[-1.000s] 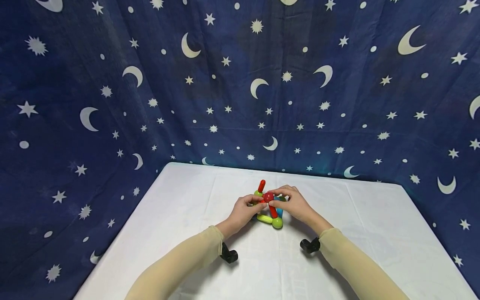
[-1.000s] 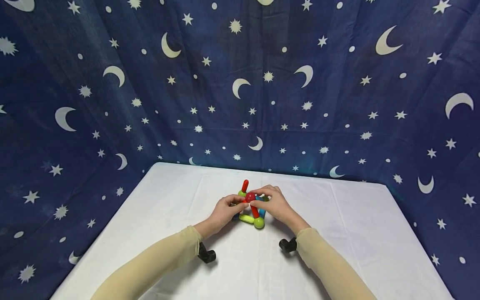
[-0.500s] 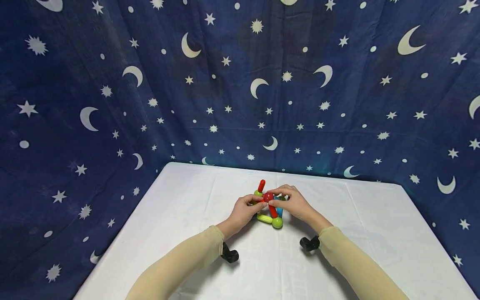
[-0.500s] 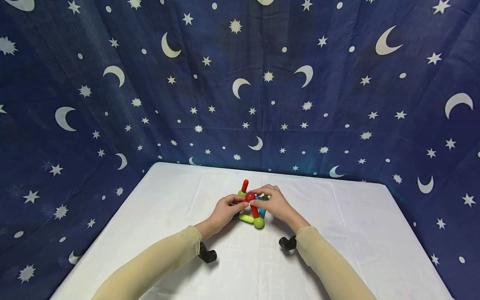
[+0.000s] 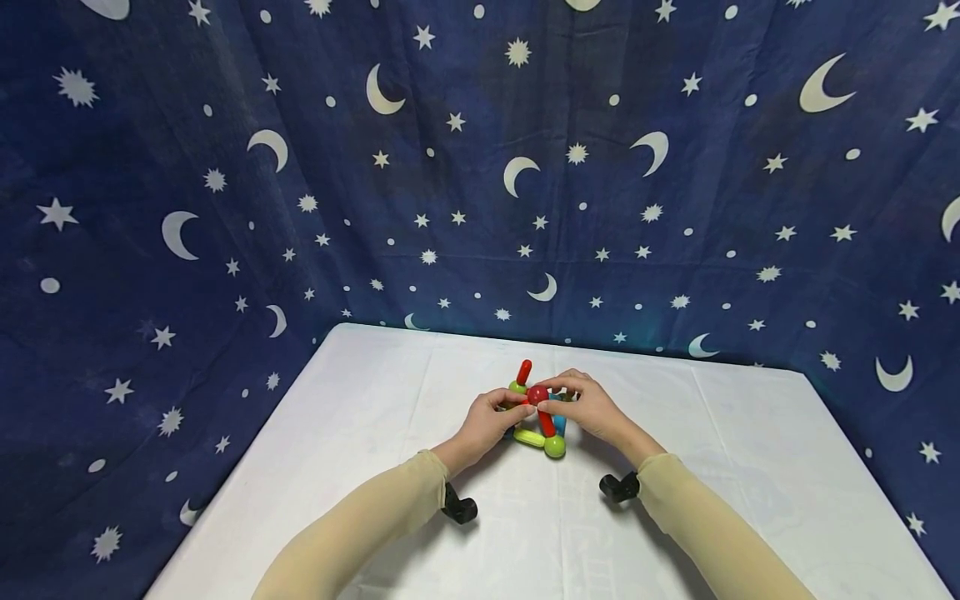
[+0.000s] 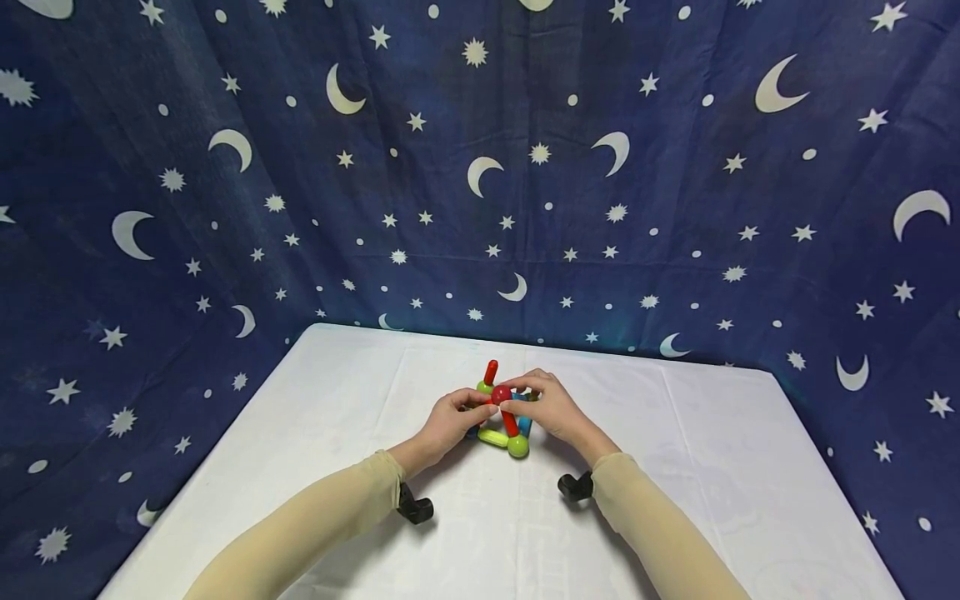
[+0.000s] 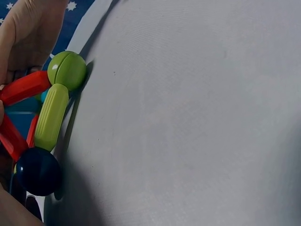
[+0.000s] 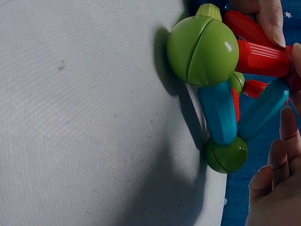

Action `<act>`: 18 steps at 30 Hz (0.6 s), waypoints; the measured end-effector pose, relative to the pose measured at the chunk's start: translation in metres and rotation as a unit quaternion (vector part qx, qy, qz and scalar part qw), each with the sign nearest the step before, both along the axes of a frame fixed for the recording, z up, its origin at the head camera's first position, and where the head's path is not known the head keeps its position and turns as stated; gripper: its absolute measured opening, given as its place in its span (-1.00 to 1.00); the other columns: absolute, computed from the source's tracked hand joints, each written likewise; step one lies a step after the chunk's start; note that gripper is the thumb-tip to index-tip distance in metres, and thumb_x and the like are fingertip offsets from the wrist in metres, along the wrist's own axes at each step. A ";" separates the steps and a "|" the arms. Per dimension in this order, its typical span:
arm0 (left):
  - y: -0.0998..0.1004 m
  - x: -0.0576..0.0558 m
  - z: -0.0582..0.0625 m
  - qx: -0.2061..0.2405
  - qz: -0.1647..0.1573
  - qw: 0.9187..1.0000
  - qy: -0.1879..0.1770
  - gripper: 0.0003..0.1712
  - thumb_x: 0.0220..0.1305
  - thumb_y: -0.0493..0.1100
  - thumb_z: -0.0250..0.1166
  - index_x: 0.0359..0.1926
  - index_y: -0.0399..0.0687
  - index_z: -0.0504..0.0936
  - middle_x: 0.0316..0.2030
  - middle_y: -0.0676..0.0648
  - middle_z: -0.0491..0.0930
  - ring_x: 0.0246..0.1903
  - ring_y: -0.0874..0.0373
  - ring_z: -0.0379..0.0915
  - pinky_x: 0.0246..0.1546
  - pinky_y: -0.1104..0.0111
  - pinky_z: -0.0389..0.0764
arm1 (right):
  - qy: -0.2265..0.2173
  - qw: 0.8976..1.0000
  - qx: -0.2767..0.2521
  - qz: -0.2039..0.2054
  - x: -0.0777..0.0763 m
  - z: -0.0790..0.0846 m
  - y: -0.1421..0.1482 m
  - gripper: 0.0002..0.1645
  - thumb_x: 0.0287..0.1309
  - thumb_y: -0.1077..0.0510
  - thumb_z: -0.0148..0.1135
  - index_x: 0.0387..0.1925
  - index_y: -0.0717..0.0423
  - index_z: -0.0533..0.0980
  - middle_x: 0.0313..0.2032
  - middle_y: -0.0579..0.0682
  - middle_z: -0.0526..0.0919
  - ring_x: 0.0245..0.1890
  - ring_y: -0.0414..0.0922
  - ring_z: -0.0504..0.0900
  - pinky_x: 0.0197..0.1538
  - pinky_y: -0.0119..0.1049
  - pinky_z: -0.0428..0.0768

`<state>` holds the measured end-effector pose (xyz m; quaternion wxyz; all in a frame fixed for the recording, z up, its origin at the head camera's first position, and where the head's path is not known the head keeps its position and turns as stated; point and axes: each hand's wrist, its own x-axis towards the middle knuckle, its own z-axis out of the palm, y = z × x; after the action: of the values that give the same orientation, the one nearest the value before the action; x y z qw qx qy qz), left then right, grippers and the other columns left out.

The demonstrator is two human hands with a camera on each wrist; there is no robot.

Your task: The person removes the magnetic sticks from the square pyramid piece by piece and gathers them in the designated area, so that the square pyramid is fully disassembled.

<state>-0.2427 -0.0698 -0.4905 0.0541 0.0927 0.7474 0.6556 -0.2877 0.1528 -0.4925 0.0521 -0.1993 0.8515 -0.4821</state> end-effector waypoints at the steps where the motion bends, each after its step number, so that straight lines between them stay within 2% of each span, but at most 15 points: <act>1: 0.000 -0.003 -0.005 0.001 0.001 1.000 -0.002 -0.76 0.35 -0.23 0.40 -0.04 -0.27 0.73 -0.25 -0.04 0.65 -0.30 0.17 0.53 -0.14 0.25 0.61 | 0.001 1.000 0.000 0.000 0.000 0.000 0.000 -0.58 0.17 -0.15 0.49 0.04 -0.14 0.73 -0.07 -0.06 0.59 -0.08 -0.02 0.44 -0.09 -0.11 0.42; 4: -0.001 -0.011 -0.018 -0.002 0.006 1.000 -0.002 -0.75 0.34 -0.15 0.42 -0.05 -0.19 0.74 -0.28 -0.01 0.64 -0.31 0.17 0.52 -0.17 0.28 0.61 | -0.001 1.000 -0.005 -0.001 0.002 0.002 -0.002 -0.60 0.18 -0.09 0.49 0.04 -0.09 0.72 -0.07 -0.03 0.59 -0.08 0.02 0.43 -0.11 -0.10 0.41; 7: -0.002 -0.017 -0.025 -0.006 0.006 1.000 0.000 -0.74 0.33 -0.11 0.44 -0.06 -0.16 0.75 -0.29 0.00 0.62 -0.32 0.17 0.51 -0.23 0.33 0.57 | -0.001 1.000 -0.009 -0.004 0.001 0.001 -0.003 -0.60 0.20 -0.06 0.49 0.05 -0.06 0.71 -0.06 -0.02 0.58 -0.08 0.05 0.44 -0.12 -0.10 0.40; 11: -0.003 -0.017 -0.025 -0.012 0.009 1.000 0.000 -0.71 0.32 -0.07 0.45 -0.04 -0.14 0.75 -0.26 -0.01 0.63 -0.32 0.17 0.52 -0.24 0.37 0.57 | -0.001 1.000 -0.007 -0.005 -0.001 -0.001 -0.002 -0.58 0.17 -0.12 0.51 0.03 -0.10 0.72 -0.08 -0.05 0.58 -0.09 0.03 0.43 -0.12 -0.10 0.42; 18: -0.011 -0.015 -0.023 -0.042 0.017 0.999 0.013 -0.71 0.29 0.04 0.46 -0.04 0.04 0.78 -0.26 0.03 0.68 -0.25 0.12 0.52 -0.23 0.34 0.55 | 0.003 1.000 0.000 -0.010 -0.001 -0.002 -0.001 -0.56 0.13 -0.20 0.51 0.00 -0.15 0.73 -0.10 -0.08 0.59 -0.12 -0.01 0.44 -0.12 -0.12 0.44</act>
<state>-0.2573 -0.0805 -0.5140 0.0367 0.0865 0.7762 0.6235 -0.2888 0.1515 -0.4944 0.0451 -0.1923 0.8536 -0.4820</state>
